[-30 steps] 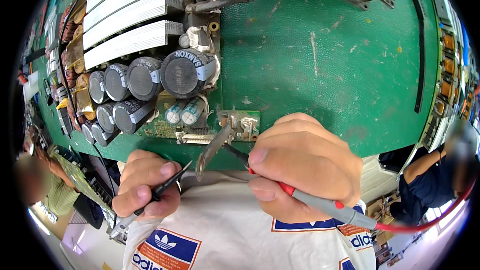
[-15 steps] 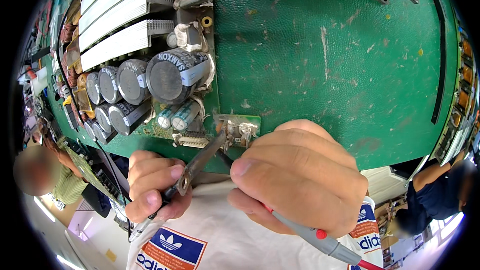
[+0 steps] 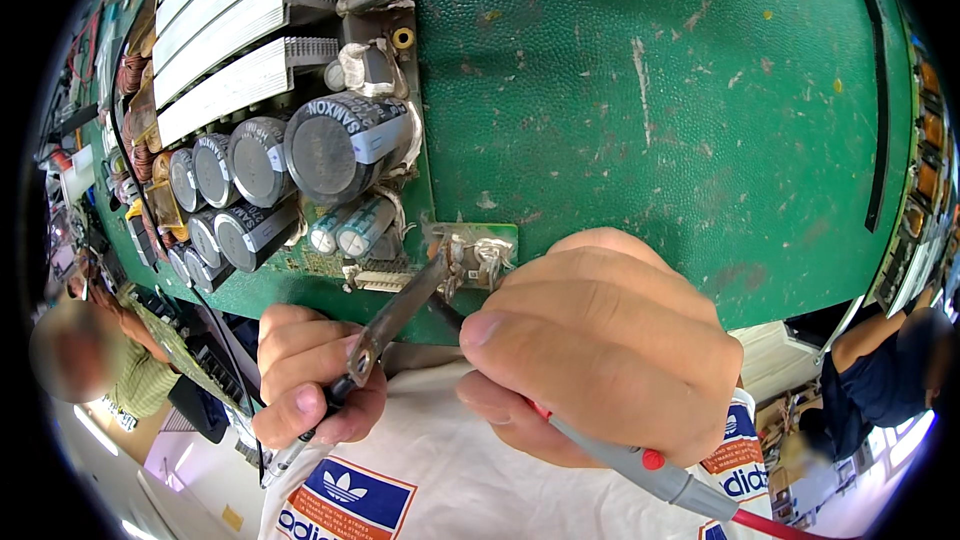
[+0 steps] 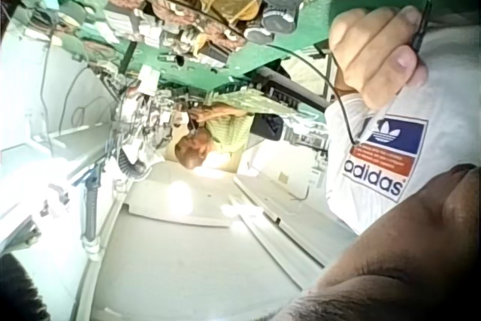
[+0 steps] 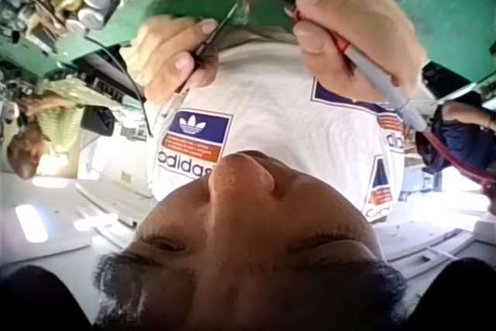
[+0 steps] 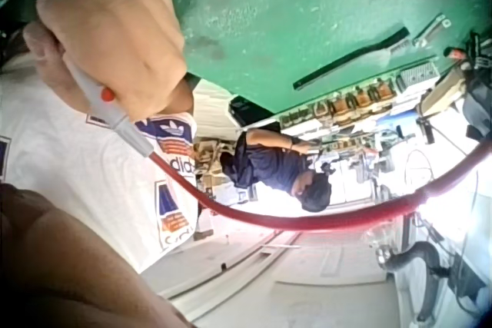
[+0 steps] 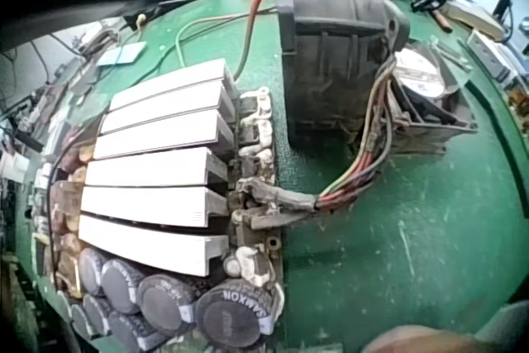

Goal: The person uses a small brush to clean a circuit board and then uses multimeter probes to test components on the board.

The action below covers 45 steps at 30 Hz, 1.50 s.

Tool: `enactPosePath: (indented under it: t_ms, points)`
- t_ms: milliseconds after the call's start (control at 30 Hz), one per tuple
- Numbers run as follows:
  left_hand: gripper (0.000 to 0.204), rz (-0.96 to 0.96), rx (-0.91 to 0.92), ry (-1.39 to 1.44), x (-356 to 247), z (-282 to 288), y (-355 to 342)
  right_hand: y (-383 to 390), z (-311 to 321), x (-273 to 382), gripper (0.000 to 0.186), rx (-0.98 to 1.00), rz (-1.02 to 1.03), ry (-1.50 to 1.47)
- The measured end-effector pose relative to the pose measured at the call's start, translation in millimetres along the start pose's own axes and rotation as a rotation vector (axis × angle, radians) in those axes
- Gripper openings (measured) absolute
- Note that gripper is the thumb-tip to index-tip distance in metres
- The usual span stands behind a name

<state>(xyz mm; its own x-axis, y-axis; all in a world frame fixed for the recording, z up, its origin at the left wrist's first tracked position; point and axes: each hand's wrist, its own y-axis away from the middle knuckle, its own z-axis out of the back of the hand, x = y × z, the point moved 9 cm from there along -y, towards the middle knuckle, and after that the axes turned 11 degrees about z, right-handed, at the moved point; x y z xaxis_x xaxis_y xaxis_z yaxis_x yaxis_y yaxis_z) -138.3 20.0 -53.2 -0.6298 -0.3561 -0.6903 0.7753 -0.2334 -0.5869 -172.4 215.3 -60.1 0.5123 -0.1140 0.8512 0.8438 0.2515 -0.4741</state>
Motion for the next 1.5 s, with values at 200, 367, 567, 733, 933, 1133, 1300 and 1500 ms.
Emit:
enactPosePath:
  t_ms: [200, 367, 567, 733, 933, 1133, 1300, 1500]
  points:
    - [0.034, -0.02, 0.041, 0.019, 0, -3, -4, -2, 2, 0, 0.025, 0.012, 0.003, -0.004]
    - [0.033, 0.007, 0.04, 0.013, 3, -3, -7, -3, 2, 1, 0.028, -0.042, 0.036, -0.023]
    - [0.031, 0.25, 0.076, 0.156, 19, 5, -12, -5, -1, -1, 0.037, -0.048, 0.004, -0.03]
    - [0.034, 0.387, 0.216, 0.182, 28, 3, -24, -6, -4, 2, 0.033, 0.053, -0.014, 0.022]
    - [0.034, 0.455, 0.242, 0.163, 30, 2, -26, -7, -6, 2, 0.031, 0.037, -0.012, 0.04]
    - [0.037, 0.567, 0.149, 0.234, 36, 1, -22, -7, -5, 3, 0.028, 0.016, 0.008, 0.046]
    - [0.039, 0.629, 0.105, 0.255, 40, 1, -21, -7, -4, 2, 0.027, 0.004, -0.001, 0.035]
    - [0.043, 0.705, 0.005, 0.172, 38, 3, -20, -5, -4, 2, 0.027, 0.026, 0.006, 0.041]
